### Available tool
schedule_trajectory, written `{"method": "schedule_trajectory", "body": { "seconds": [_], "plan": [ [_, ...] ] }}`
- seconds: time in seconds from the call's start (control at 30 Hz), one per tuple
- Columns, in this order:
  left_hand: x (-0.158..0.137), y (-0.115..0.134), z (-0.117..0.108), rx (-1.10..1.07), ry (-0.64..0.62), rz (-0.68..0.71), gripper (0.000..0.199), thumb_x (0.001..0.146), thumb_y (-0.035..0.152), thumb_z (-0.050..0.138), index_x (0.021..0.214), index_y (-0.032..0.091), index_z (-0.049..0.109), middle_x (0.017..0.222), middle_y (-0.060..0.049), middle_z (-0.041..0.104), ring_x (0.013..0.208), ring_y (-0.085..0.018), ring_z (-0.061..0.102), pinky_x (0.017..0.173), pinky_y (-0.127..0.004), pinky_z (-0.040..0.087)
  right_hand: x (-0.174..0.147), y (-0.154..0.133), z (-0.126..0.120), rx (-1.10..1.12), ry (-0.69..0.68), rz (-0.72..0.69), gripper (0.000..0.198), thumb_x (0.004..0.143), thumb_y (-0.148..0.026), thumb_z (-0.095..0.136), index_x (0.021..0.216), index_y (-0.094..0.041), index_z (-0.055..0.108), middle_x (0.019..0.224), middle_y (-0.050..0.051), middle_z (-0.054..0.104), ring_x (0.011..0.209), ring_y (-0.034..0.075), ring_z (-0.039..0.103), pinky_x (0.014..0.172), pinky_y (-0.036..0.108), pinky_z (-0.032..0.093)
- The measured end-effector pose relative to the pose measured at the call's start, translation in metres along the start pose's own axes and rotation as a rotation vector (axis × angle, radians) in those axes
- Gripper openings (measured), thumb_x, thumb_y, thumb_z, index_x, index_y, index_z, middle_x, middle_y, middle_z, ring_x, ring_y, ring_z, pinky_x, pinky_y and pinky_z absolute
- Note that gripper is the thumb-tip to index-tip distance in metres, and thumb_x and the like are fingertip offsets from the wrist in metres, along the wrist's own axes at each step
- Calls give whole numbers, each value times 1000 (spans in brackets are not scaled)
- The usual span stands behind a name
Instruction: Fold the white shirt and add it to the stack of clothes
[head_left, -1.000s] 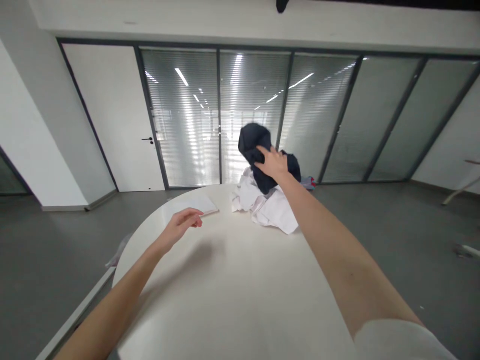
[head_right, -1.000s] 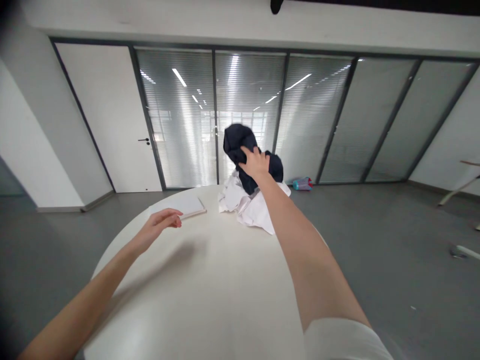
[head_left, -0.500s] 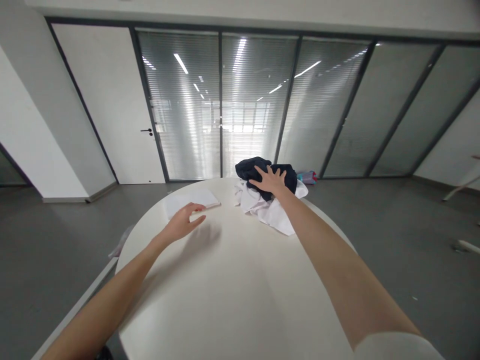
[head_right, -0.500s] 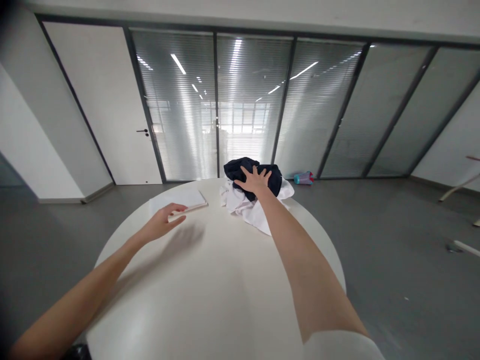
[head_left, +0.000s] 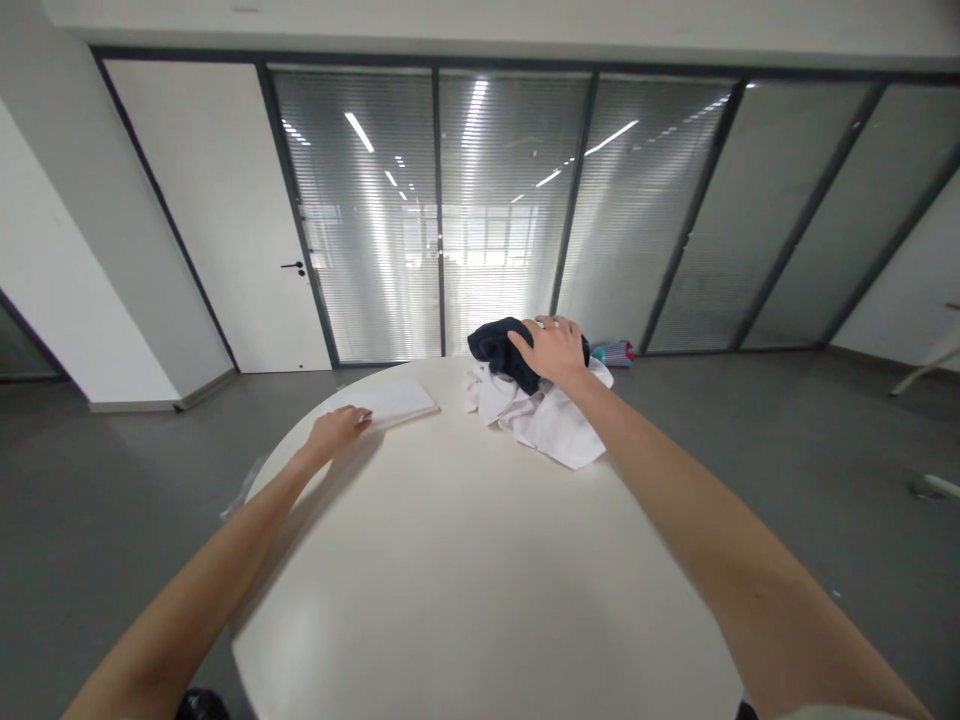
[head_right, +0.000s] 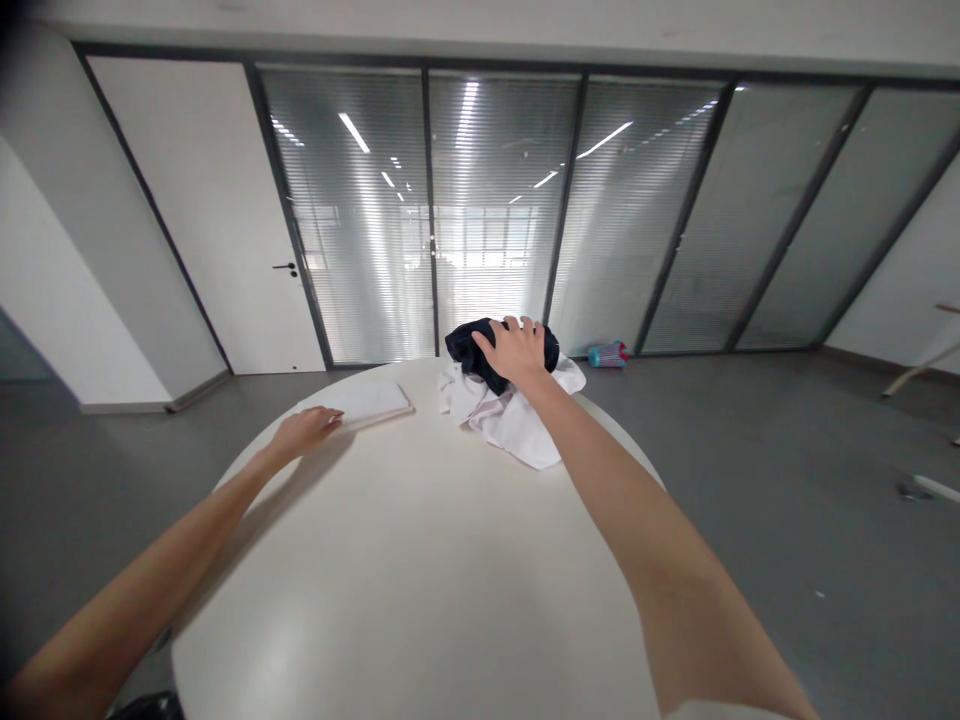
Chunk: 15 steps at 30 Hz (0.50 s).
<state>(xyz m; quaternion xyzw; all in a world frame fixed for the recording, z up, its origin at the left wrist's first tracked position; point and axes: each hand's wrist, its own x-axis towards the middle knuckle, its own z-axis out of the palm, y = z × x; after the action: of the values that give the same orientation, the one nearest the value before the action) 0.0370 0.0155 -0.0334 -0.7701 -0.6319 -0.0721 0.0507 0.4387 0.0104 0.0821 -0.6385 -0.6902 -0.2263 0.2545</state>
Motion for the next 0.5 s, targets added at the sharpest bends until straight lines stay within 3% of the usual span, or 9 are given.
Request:
{"method": "schedule_trajectory", "body": {
  "seconds": [0.1,0.23,0.3,0.37,0.43,0.5],
  "plan": [
    [-2,7,-6,24,94,-50,42,101,32,32,122,19,65,120,-16,69,106,-34,66,81,-39,49,-23,-13,-2,82,87,-169,49,103,-46,35,124,-15,67,132,17,60,127,35,45,106,50,32],
    [-5,16,-31,-145,398,-178,44,102,38,30,119,15,64,112,-18,70,97,-33,68,76,-36,47,-60,-35,7,300,-216,-374,38,102,-41,45,117,-18,70,116,13,68,109,28,61,97,41,43],
    [-10,22,-48,-395,521,-184,42,98,42,37,106,14,67,96,-14,72,90,-31,68,73,-34,47,-79,-47,15,449,-391,-472,37,98,-44,55,121,-20,69,120,11,68,110,26,63,97,38,46],
    [-19,29,-64,-776,557,-155,40,92,49,46,94,15,68,82,-9,70,80,-27,68,67,-31,48,-97,-57,22,570,-497,-575,48,92,-49,63,132,-23,63,135,11,61,123,27,57,104,41,43],
    [-31,35,-74,-1156,495,-148,40,84,54,57,91,16,68,77,-6,69,71,-23,66,61,-29,49,-116,-64,26,634,-554,-642,61,91,-54,63,144,-25,53,150,12,49,136,29,47,112,44,36],
    [-45,35,-75,-1394,417,-181,43,74,56,68,91,17,69,74,-6,70,64,-21,65,56,-28,49,-134,-67,28,655,-597,-673,64,94,-58,57,149,-27,47,158,11,39,142,30,39,115,47,31]
  ]
}}
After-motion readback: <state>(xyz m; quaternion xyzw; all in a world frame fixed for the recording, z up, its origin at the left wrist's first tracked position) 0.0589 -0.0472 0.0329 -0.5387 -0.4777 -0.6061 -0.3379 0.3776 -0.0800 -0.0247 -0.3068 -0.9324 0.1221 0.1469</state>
